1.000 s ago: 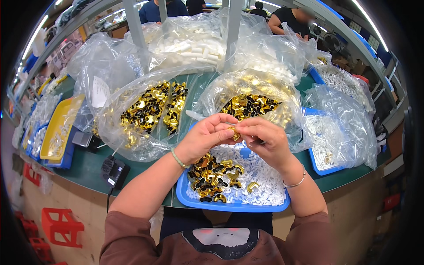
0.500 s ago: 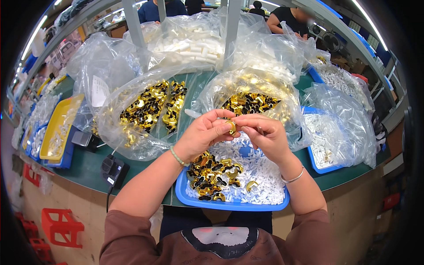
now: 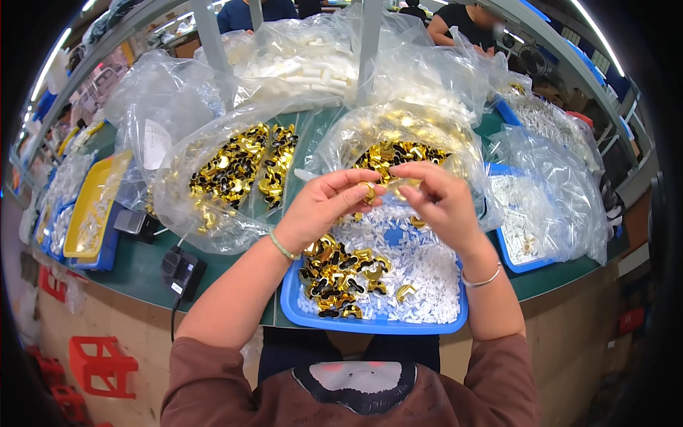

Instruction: The person sits at a workstation and repeatedly picks up small gold and black components from a blue tray. They insert a small white piece into each component by hand and place the assembled unit back into the tray. The process is repetitive and involves handling small parts one at a time.

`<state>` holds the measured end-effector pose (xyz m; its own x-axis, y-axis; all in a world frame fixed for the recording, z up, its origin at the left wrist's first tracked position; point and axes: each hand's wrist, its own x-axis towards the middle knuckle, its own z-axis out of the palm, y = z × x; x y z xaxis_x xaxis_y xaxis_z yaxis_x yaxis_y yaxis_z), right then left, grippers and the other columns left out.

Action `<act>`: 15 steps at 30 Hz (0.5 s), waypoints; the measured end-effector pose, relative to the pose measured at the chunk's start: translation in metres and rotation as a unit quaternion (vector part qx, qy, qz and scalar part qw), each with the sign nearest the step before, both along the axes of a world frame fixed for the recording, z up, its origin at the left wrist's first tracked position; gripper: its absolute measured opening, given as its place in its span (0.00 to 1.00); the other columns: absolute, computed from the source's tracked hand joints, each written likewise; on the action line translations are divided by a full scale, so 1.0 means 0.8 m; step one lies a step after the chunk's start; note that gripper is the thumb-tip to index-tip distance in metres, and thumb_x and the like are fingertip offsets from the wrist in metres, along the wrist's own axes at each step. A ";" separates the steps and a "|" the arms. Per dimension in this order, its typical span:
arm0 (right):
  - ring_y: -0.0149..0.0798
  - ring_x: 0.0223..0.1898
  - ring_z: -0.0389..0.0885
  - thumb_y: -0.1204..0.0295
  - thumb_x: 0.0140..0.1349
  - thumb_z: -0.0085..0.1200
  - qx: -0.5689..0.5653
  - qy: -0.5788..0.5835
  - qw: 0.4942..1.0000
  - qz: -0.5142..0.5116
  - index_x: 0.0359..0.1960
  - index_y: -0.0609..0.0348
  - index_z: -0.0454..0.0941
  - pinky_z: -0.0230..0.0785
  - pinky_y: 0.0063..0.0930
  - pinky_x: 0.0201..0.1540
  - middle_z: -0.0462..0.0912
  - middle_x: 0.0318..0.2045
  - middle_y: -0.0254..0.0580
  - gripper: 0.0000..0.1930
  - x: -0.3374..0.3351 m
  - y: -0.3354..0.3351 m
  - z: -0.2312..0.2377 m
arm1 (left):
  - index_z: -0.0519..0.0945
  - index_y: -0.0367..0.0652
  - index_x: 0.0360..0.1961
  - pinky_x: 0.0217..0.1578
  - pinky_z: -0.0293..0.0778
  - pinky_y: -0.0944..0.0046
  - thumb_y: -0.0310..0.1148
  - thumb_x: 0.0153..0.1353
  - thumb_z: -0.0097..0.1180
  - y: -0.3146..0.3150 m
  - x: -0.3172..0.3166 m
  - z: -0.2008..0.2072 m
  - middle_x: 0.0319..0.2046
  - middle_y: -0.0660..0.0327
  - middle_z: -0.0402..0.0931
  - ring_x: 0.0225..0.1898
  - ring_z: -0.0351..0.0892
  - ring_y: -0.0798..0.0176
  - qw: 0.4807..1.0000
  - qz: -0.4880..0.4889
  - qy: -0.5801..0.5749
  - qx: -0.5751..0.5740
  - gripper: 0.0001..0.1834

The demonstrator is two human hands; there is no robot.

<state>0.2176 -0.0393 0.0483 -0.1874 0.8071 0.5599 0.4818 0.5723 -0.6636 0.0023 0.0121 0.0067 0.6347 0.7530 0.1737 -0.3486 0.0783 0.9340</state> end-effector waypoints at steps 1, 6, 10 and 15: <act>0.29 0.18 0.72 0.76 0.58 0.59 -0.061 -0.053 0.997 -0.014 0.39 0.63 0.81 0.66 0.21 0.25 0.83 0.34 0.44 0.08 0.008 -0.002 0.010 | 0.73 0.38 0.56 0.53 0.75 0.64 0.31 0.68 0.50 0.000 -0.002 -0.001 0.48 0.55 0.78 0.50 0.79 0.61 1.000 0.014 0.009 0.007 0.17; 0.44 0.26 0.80 0.74 0.54 0.60 -0.127 -0.225 0.966 0.029 0.32 0.64 0.82 0.70 0.33 0.32 0.82 0.26 0.50 0.07 0.037 0.000 0.000 | 0.76 0.37 0.48 0.51 0.76 0.67 0.29 0.66 0.54 0.003 -0.003 -0.002 0.46 0.57 0.79 0.49 0.79 0.65 0.999 0.036 -0.006 -0.004 0.12; 0.48 0.29 0.81 0.74 0.51 0.61 -0.198 -0.288 0.935 0.068 0.29 0.65 0.81 0.71 0.35 0.34 0.82 0.26 0.51 0.07 0.041 -0.007 0.002 | 0.77 0.40 0.48 0.50 0.73 0.69 0.29 0.64 0.56 -0.005 -0.001 -0.002 0.46 0.57 0.80 0.48 0.78 0.69 0.996 0.014 0.055 0.062 0.12; 0.45 0.29 0.81 0.73 0.49 0.63 -0.236 -0.300 0.918 0.106 0.28 0.65 0.81 0.71 0.32 0.34 0.83 0.26 0.48 0.08 0.038 -0.013 0.011 | 0.77 0.39 0.51 0.45 0.71 0.72 0.30 0.64 0.56 -0.005 0.001 0.000 0.45 0.59 0.81 0.45 0.77 0.73 0.995 0.025 0.094 0.028 0.15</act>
<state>0.2477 -0.0494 0.0569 -0.5288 0.8431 -0.0981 0.7522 0.4119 -0.5143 0.0034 0.0079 0.0068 0.6219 0.7770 0.0979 -0.1695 0.0115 0.9855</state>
